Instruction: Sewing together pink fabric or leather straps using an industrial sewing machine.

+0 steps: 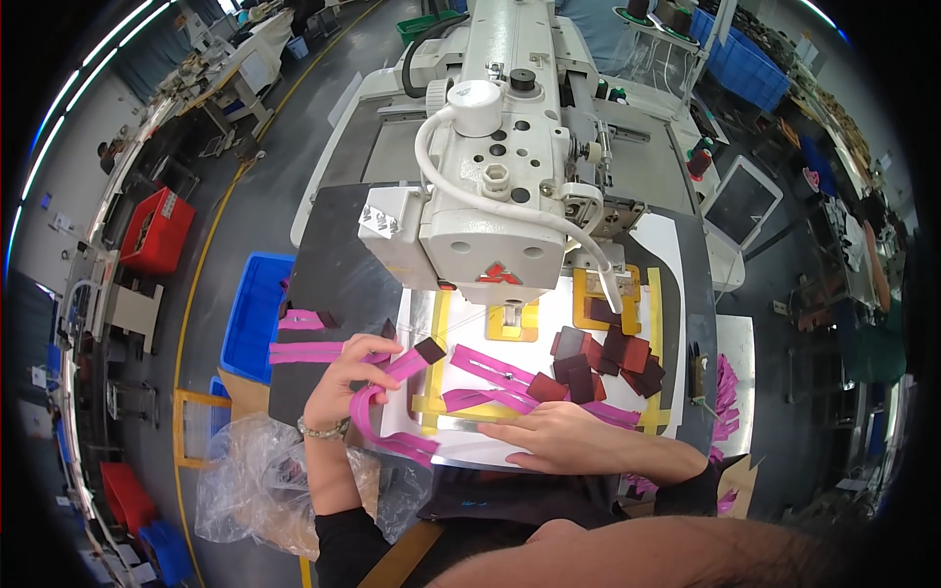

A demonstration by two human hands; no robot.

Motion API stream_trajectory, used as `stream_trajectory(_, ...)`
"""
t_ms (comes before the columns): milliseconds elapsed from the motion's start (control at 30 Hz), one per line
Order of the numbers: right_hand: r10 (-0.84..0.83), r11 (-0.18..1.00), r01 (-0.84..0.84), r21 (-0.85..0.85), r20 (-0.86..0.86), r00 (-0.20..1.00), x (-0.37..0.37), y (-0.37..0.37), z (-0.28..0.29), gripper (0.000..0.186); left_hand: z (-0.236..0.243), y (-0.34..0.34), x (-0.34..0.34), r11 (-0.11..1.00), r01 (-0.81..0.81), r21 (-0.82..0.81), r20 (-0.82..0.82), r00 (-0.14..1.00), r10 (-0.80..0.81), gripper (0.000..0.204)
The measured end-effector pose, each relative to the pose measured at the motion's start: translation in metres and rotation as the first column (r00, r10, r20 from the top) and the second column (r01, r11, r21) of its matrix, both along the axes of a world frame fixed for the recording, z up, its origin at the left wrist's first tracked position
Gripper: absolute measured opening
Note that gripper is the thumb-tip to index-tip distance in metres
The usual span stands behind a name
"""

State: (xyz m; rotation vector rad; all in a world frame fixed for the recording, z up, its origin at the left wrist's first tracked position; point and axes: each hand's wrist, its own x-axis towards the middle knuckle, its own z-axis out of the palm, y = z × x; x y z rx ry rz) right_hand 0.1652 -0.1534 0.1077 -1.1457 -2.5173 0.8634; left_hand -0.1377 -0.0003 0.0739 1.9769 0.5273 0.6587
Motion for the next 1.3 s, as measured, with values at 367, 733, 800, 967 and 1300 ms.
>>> stream_trajectory(367,-0.201,0.907,0.179,0.381,0.017,0.98,0.008,-0.034,-0.064,0.024,0.006,-0.015,-0.014,0.96,-0.156,0.232,-0.451,0.857,0.248,0.019)
stream_trajectory(733,-0.529,0.752,0.436,0.494,0.059,0.846,0.008,-0.042,-0.077,0.027,-0.043,-0.037,0.061,0.972,0.02,0.234,-0.408,0.91,0.079,0.022)
stream_trajectory(800,-0.526,0.74,0.43,0.518,0.047,0.849,0.008,-0.042,-0.079,0.024,-0.043,-0.035,0.06,0.971,0.059,0.231,-0.415,0.909,0.043,0.02)
stream_trajectory(967,-0.483,0.758,0.39,0.523,0.048,0.874,0.017,-0.043,-0.082,0.017,-0.033,-0.027,0.056,0.972,0.219,0.09,-0.497,0.855,-0.147,0.01)
stream_trajectory(1300,-0.474,0.803,0.437,0.405,-0.011,0.881,0.035,-0.053,-0.074,0.019,-0.024,-0.016,0.065,0.978,0.117,0.17,-0.382,0.923,-0.044,0.019)
